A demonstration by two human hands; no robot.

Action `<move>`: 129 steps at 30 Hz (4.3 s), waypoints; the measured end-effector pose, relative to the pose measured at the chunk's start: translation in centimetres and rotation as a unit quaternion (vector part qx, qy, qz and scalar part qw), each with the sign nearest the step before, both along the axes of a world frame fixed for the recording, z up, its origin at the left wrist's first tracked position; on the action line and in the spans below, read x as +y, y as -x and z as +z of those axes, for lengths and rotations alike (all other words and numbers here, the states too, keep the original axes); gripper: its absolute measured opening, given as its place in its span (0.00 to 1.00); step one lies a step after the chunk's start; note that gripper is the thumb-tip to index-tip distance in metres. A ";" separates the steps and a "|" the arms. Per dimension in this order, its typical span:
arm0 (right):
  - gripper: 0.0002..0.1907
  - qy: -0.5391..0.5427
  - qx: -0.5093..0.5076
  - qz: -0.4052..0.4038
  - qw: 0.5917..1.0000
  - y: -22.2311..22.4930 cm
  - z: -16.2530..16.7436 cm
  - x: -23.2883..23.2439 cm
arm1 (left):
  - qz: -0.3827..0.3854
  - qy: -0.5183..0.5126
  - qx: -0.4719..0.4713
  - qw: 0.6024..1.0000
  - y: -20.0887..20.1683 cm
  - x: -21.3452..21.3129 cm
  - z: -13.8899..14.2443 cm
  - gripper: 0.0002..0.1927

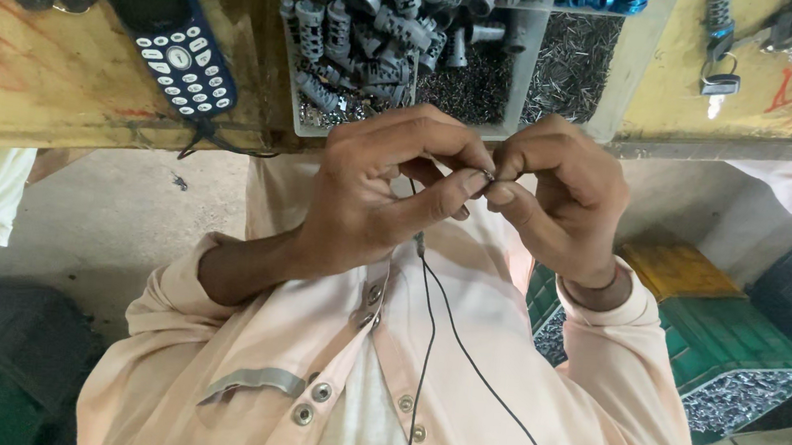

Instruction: The person sits at a workbench and repeatedly assembles small components: they pick a gray plastic housing from a compartmented tray, insert a small metal part into it by hand, press the parts together, and place the finished assembly aside, working through the tray of housings one at a time.

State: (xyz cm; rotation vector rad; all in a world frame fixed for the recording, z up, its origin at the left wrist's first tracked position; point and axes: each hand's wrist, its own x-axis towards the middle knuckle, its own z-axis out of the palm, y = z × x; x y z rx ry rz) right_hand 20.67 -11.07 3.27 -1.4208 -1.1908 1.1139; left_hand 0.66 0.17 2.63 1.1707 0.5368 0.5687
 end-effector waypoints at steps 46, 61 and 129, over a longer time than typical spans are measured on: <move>0.10 -0.008 -0.326 0.002 0.945 0.5 0.2 6.2 | -0.089 0.072 0.059 0.992 1.6 0.6 -1.0 0.09; 0.16 -0.037 -0.254 0.069 0.964 0.2 2.2 2.9 | -0.037 0.187 0.073 0.979 0.8 1.1 -0.4 0.10; 0.07 0.203 0.206 -0.006 0.957 -1.1 3.2 1.2 | 0.005 -0.579 0.013 0.815 0.4 1.6 -1.9 0.05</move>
